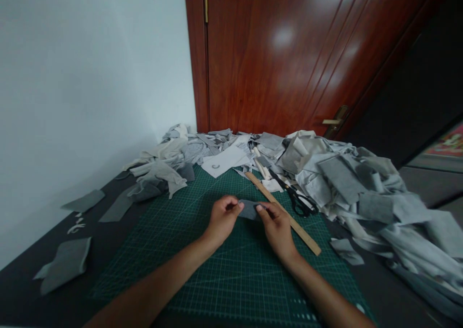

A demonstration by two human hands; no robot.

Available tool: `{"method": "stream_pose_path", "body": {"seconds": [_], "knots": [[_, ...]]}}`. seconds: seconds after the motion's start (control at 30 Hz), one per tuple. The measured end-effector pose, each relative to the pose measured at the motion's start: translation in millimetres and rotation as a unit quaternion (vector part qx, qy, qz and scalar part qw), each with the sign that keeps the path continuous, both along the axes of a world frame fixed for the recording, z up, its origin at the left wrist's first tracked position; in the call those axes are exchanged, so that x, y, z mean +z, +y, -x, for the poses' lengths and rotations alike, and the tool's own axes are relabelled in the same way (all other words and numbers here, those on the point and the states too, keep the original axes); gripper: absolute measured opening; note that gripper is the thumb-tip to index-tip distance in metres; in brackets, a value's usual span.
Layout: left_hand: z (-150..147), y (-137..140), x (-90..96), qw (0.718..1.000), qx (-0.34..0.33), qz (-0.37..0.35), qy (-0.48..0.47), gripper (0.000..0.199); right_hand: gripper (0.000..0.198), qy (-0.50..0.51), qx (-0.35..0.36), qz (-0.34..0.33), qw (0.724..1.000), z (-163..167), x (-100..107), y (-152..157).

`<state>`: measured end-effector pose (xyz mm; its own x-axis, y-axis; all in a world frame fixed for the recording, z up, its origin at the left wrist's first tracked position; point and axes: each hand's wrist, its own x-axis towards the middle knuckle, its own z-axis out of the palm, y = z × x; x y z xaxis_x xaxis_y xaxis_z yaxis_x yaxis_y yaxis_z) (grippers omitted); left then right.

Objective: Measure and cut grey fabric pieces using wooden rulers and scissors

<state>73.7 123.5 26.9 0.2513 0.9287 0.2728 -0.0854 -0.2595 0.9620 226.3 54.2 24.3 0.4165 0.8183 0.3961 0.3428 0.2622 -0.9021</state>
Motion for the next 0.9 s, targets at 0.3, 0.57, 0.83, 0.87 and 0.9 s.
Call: {"method": "stream_pose_path", "body": {"seconds": [0.3,0.57,0.83,0.87,0.9], "knots": [[3.0,-19.5,1.5,0.961,0.022,-0.237,0.141,0.019,0.021,0.047,0.022,-0.005,0.999,17.1,-9.6,-8.1],[-4.1,-21.4,0.7,0.993,-0.010,-0.106,0.049,0.015,0.016,0.117,0.070,-0.024,0.990,28.0,-8.4,-10.2],[-5.2,-16.0,-2.4,0.997,-0.080,0.025,-0.006,0.022,0.015,0.003,0.039,-0.035,0.999,13.1,-11.0,-6.2],[-5.1,-17.1,-1.8,0.996,-0.088,0.030,-0.006,0.024,0.014,-0.012,0.034,-0.037,0.999,12.3,-10.7,-6.3],[-5.2,-18.1,-1.1,0.995,-0.092,0.032,-0.006,0.025,0.014,-0.023,0.029,-0.038,0.999,11.7,-10.2,-6.3]]}}
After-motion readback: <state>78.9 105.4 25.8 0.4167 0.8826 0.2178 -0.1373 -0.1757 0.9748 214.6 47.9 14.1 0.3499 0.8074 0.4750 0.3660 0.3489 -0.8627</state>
